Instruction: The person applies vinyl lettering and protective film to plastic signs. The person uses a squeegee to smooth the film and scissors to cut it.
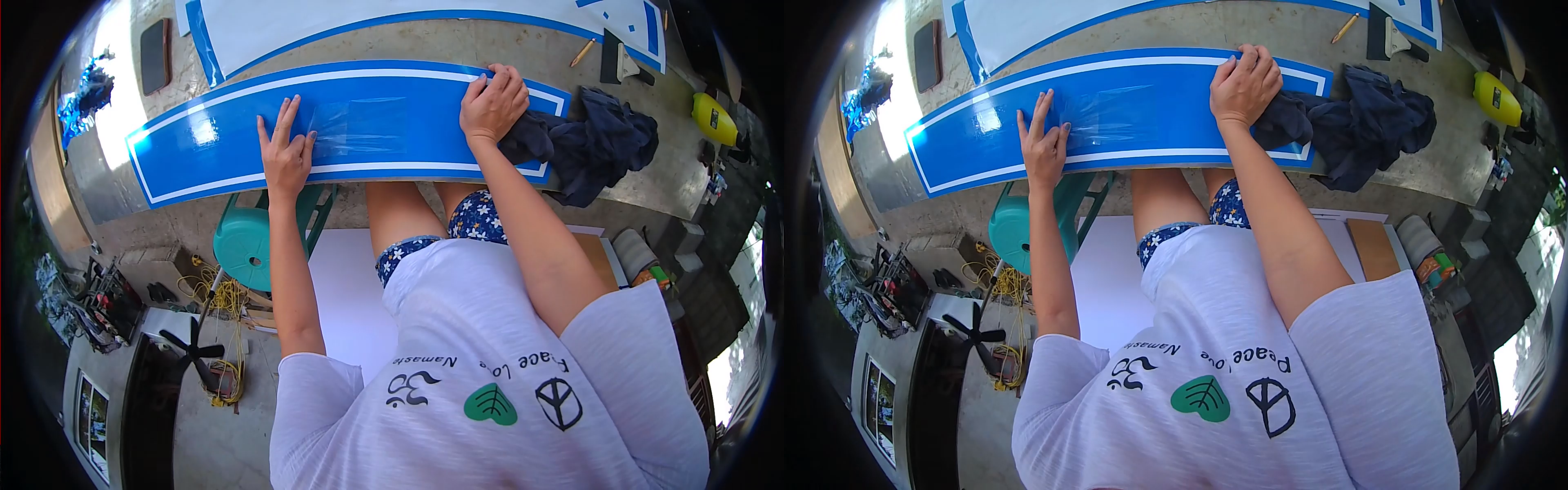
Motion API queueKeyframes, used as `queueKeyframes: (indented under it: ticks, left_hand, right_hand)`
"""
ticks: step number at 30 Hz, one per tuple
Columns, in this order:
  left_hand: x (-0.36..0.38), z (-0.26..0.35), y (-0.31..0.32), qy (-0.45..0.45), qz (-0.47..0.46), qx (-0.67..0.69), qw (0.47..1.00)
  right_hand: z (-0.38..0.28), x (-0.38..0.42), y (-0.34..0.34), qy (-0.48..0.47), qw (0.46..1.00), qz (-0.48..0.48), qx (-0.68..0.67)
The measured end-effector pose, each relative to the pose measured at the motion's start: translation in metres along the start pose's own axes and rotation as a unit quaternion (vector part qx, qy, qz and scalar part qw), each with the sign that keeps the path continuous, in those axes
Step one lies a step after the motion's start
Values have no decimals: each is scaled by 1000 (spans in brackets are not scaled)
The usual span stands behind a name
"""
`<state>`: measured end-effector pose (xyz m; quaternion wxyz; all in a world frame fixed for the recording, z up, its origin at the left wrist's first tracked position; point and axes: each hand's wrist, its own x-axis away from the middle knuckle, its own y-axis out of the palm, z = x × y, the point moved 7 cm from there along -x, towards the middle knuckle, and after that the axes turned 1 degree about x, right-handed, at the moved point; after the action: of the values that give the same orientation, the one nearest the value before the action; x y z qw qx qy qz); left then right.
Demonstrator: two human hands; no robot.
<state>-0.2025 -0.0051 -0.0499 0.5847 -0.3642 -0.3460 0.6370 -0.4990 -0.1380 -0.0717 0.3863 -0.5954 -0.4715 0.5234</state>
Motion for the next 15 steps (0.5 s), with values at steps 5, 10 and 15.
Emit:
queueKeyframes:
  ticks: [5, 10, 15]
  left_hand:
    - [-1, -8, -7, -7, -3, -58, 998]
    - [-2, -13, -14, -3, -7, -62, 998]
    - [-4, -21, -20, 5, -3, -53, 999]
  right_hand:
    - [0, 1, 0, -1, 1000, 1, -3]
    - [0, 1, 0, -2, 1000, 2, 1]
    - [1, 1, 1, -4, 1000, 4, 10]
